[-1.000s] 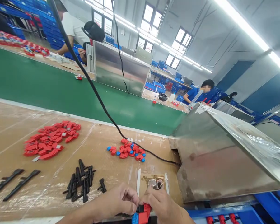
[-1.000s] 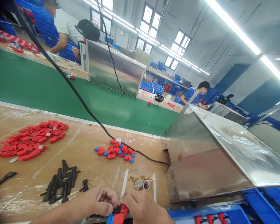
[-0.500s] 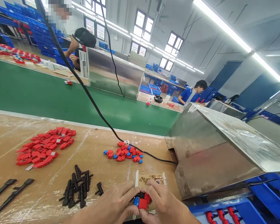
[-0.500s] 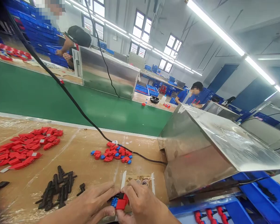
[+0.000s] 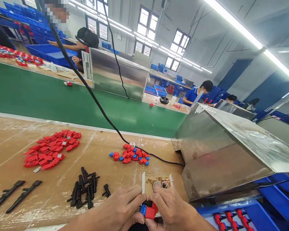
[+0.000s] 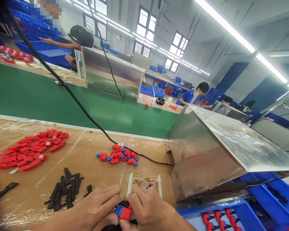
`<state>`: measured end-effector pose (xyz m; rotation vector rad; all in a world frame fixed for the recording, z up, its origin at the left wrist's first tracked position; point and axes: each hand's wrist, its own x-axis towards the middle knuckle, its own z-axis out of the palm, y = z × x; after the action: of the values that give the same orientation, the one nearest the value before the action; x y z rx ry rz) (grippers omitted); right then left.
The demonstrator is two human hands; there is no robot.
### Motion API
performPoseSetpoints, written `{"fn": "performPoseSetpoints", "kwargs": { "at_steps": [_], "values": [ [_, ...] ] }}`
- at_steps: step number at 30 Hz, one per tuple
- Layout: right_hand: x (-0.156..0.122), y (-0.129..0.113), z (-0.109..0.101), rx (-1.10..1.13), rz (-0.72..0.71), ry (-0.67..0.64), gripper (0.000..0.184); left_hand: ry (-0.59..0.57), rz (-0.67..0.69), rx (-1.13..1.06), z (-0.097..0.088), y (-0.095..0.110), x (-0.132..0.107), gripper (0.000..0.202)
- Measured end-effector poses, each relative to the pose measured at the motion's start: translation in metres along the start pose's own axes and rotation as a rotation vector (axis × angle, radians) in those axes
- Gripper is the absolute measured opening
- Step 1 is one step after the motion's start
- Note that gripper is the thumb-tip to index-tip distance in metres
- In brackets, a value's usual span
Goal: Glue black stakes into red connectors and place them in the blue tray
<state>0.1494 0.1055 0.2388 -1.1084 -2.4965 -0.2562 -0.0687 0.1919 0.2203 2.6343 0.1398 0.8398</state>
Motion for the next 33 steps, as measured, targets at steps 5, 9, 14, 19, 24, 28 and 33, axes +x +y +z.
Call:
{"fn": "performPoseSetpoints", "kwargs": {
  "at_steps": [5, 9, 14, 19, 24, 28, 33],
  "values": [
    [0.004, -0.008, -0.011, -0.004, -0.083, 0.032, 0.024, 0.101, 0.076, -0.003, 0.002, 0.007, -0.002, 0.032],
    [0.007, -0.017, -0.021, 0.059, -0.054, 0.007, 0.014, 0.209, 0.176, -0.02, 0.019, 0.003, -0.01, 0.039],
    [0.011, -0.022, -0.028, 0.052, -0.015, -0.006, 0.024, 0.158, 0.111, 0.015, 0.015, 0.005, -0.016, 0.035],
    [0.012, -0.021, -0.027, -0.062, -0.028, -0.035, 0.021, 0.139, 0.09, 0.049, -0.004, 0.015, -0.011, 0.03],
    [0.015, -0.02, -0.028, -0.06, -0.014, -0.054, 0.017, 0.156, 0.101, 0.081, -0.007, 0.016, -0.006, 0.033],
    [0.015, -0.017, -0.026, -0.017, -0.066, -0.017, 0.019, 0.141, 0.119, 0.074, -0.003, 0.016, -0.005, 0.034],
    [0.002, -0.019, -0.008, 0.116, -0.039, 0.048, 0.023, 0.181, 0.198, 0.039, 0.007, 0.012, -0.007, 0.038]
  ]
}}
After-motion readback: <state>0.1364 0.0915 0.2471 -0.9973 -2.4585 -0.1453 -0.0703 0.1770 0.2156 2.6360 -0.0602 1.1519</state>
